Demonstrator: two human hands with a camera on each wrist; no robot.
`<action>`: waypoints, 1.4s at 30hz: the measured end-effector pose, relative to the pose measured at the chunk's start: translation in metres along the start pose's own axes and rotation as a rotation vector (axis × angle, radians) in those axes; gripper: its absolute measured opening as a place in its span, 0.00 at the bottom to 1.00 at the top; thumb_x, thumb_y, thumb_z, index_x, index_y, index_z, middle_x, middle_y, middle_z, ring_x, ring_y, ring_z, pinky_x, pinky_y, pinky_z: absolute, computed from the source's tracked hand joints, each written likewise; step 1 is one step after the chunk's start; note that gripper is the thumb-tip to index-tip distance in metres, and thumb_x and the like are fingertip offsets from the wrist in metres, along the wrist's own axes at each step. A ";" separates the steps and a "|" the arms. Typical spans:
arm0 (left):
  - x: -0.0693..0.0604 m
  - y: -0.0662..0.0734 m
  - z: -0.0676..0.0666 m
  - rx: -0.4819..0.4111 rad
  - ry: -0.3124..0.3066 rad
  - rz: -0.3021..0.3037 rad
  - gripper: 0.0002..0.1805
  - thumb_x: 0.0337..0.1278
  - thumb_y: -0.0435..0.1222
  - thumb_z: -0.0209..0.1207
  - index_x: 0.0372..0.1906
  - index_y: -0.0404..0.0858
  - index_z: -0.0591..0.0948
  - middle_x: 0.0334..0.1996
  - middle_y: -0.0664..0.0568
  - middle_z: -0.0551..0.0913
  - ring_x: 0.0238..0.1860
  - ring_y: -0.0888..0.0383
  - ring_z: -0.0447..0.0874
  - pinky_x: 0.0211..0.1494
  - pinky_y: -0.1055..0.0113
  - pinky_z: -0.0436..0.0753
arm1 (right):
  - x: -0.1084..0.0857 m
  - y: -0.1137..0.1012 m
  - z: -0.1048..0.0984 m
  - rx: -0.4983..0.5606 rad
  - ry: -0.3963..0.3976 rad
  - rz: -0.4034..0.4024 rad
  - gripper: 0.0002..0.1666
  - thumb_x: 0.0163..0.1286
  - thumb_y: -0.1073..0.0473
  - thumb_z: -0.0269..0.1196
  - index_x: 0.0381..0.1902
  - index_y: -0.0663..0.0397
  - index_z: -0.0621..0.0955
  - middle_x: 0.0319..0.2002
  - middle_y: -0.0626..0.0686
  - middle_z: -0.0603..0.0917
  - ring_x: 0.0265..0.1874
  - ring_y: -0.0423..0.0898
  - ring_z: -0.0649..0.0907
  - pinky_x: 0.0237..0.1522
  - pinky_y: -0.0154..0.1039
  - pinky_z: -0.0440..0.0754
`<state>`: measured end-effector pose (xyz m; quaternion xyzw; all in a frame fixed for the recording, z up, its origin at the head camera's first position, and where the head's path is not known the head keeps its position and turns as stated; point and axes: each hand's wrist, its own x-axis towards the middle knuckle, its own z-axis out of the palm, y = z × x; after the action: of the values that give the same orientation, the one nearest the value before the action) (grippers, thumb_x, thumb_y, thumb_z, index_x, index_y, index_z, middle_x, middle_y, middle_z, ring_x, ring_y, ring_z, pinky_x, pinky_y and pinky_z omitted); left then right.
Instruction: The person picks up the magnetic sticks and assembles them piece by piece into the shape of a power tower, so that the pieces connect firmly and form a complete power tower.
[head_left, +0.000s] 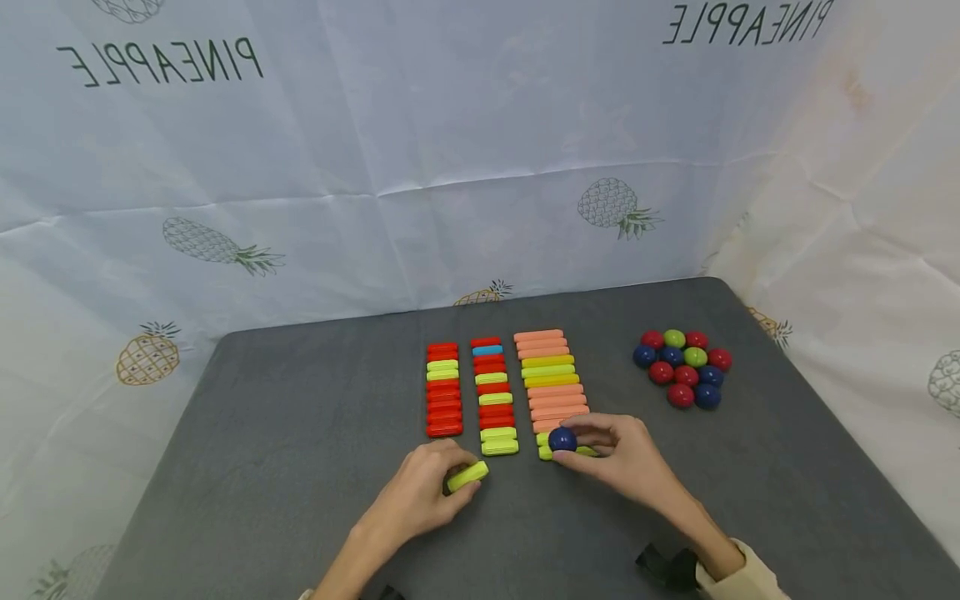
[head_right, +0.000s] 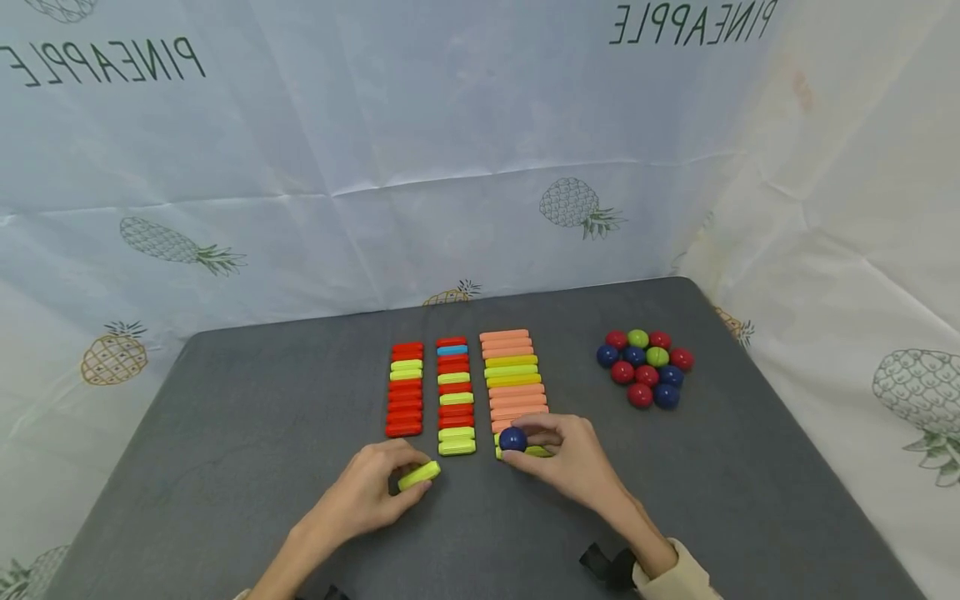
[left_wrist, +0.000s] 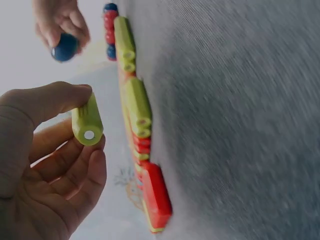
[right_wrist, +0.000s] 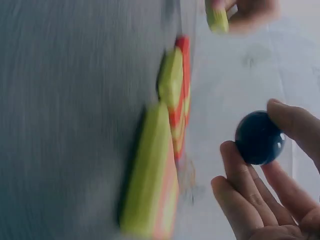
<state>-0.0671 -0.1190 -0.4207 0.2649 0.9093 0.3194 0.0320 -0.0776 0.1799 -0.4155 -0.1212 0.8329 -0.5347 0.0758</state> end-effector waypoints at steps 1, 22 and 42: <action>0.000 0.003 0.000 -0.008 -0.001 0.004 0.07 0.56 0.33 0.72 0.40 0.39 0.89 0.29 0.58 0.83 0.27 0.71 0.70 0.31 0.77 0.75 | 0.000 -0.001 0.004 0.048 -0.032 0.015 0.26 0.62 0.55 0.75 0.55 0.63 0.84 0.49 0.61 0.89 0.41 0.38 0.91 0.46 0.37 0.89; -0.005 0.020 -0.001 -0.104 -0.053 0.020 0.06 0.55 0.33 0.72 0.39 0.38 0.89 0.27 0.59 0.81 0.26 0.74 0.69 0.30 0.79 0.75 | 0.001 -0.005 0.054 0.347 -0.261 0.108 0.28 0.68 0.56 0.70 0.59 0.70 0.80 0.48 0.65 0.88 0.39 0.37 0.90 0.45 0.30 0.86; -0.006 0.014 0.006 -0.260 -0.120 0.044 0.26 0.58 0.37 0.72 0.62 0.38 0.82 0.38 0.54 0.87 0.26 0.74 0.74 0.32 0.77 0.80 | -0.003 -0.006 0.063 0.336 -0.314 0.119 0.34 0.69 0.54 0.70 0.65 0.67 0.73 0.45 0.63 0.89 0.39 0.42 0.91 0.44 0.34 0.88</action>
<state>-0.0540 -0.1099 -0.4181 0.2969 0.8506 0.4187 0.1135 -0.0582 0.1232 -0.4364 -0.1393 0.7159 -0.6349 0.2549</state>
